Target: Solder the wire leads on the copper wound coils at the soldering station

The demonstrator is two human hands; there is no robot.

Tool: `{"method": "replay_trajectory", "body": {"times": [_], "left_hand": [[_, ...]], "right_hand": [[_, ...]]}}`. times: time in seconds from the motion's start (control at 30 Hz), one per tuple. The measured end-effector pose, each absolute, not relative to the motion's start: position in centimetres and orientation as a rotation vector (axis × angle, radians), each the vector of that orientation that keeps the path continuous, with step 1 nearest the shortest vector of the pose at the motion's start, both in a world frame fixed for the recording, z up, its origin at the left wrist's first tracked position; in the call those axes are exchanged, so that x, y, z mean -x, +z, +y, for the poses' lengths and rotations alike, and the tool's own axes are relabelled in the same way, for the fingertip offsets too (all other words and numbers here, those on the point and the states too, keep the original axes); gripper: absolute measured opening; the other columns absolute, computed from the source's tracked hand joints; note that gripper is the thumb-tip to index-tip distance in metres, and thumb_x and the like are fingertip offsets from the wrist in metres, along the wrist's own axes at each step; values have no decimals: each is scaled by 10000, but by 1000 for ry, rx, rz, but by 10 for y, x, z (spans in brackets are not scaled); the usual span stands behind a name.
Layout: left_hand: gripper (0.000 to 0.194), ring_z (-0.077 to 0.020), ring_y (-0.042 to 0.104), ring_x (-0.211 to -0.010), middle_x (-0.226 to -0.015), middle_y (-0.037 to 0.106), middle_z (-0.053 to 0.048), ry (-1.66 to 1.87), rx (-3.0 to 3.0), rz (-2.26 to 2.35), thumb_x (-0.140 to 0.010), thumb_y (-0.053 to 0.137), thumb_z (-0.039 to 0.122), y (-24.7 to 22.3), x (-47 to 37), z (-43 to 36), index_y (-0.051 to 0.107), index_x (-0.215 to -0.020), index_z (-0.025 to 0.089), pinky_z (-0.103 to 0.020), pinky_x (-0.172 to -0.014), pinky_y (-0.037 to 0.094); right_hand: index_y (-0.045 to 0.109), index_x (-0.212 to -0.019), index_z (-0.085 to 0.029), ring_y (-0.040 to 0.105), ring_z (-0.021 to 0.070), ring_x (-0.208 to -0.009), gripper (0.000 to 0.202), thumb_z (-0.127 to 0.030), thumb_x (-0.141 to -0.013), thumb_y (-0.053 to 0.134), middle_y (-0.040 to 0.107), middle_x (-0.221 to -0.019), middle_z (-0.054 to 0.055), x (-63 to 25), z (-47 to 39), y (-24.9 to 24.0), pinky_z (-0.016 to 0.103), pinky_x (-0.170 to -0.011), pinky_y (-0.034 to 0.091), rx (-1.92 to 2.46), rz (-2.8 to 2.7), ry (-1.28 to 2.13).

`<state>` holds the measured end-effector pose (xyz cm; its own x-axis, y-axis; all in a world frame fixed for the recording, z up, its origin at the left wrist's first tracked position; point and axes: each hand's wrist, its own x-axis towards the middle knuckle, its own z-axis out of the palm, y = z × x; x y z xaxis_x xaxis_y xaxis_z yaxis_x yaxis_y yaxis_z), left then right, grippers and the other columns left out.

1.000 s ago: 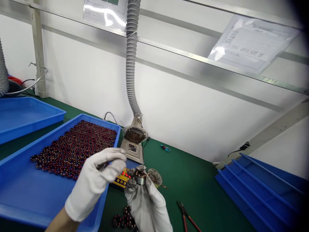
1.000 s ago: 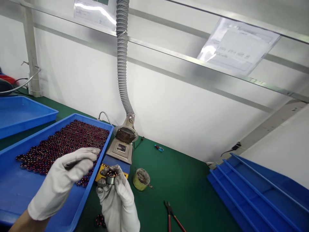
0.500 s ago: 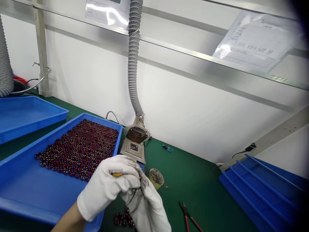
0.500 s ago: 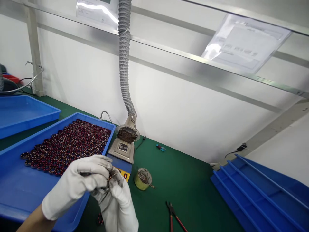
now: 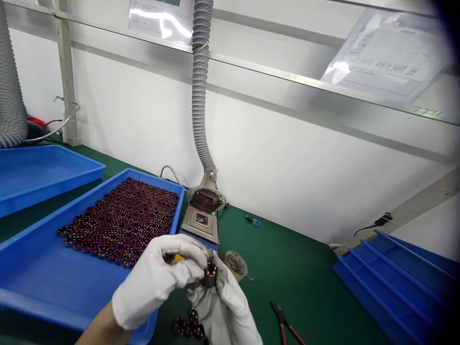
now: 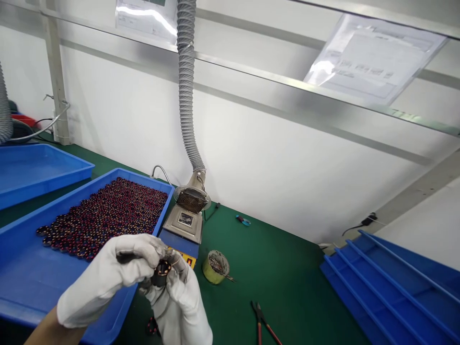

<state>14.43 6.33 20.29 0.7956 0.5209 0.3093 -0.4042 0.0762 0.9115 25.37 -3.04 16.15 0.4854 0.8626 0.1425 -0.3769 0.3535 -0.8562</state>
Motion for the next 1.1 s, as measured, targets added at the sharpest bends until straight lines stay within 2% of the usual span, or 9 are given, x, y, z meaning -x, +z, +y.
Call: {"method": "replay_trajectory", "body": {"times": [0.13,0.23,0.4,0.5,0.6,0.83,0.9,1.0,1.1], "left_hand": [[4,-92,531,-683,-761,620,-7,719,-1052,73,-686,678,184,197,-148,55,675,-684,186,-150,-611,414],[89,-56,503,-597,-731,613,10,716,-924,29,-701,731,257,195,-148,53,671,-708,191,-120,-559,403],[113,-166,573,-906,-865,640,-3,899,-927,82,-697,732,297,201,-140,61,660,-741,221,-219,-825,445],[145,-165,581,-797,-925,635,-28,736,-1205,239,-661,689,167,207,-136,64,676,-802,199,-207,-649,460],[155,-154,575,-728,-886,633,-31,604,-1390,191,-645,606,100,210,-136,62,690,-741,189,-213,-599,445],[123,-189,546,-971,-913,623,-17,921,-1353,91,-742,622,136,199,-135,59,685,-708,235,-236,-819,442],[135,-159,566,-906,-978,624,0,922,-1259,164,-735,642,154,200,-136,61,690,-807,257,-202,-763,452],[377,-123,569,-670,-892,647,-8,655,-1242,199,-691,664,177,206,-141,63,632,-1059,249,-194,-589,448],[227,-166,589,-740,-825,665,-37,540,-1294,115,-724,635,228,207,-150,57,681,-941,177,-231,-671,470]], "right_hand": [[684,-910,-243,621,257,-972,338,-429,-632,739,704,-912,68,-252,-32,162,420,-865,492,833,-692,911],[677,-953,-248,603,256,-1013,401,-432,-607,760,691,-985,70,-258,-35,167,407,-907,464,832,-708,980],[699,-767,-234,662,247,-840,207,-368,-624,766,711,-760,56,-276,-32,174,422,-814,507,868,-747,1120],[698,-795,-225,656,255,-859,279,-401,-594,778,712,-804,68,-273,-30,169,424,-837,496,861,-739,1055],[684,-852,-229,653,251,-857,319,-414,-604,761,710,-858,65,-267,-27,158,426,-826,506,887,-696,848],[623,-841,-224,660,207,-790,277,-187,-603,761,699,-861,58,-250,-22,149,324,-684,556,1041,-562,287],[591,-836,-227,653,197,-847,264,-142,-634,737,679,-938,59,-236,-21,154,293,-681,548,1053,-554,38],[567,-781,-249,630,192,-923,286,-41,-642,706,640,-1015,26,-218,-22,158,296,-718,532,1102,-692,-366],[604,-844,-318,608,216,-984,367,-4,-665,672,636,-1041,-1,-214,-26,152,384,-829,501,1252,-863,-565]]}}
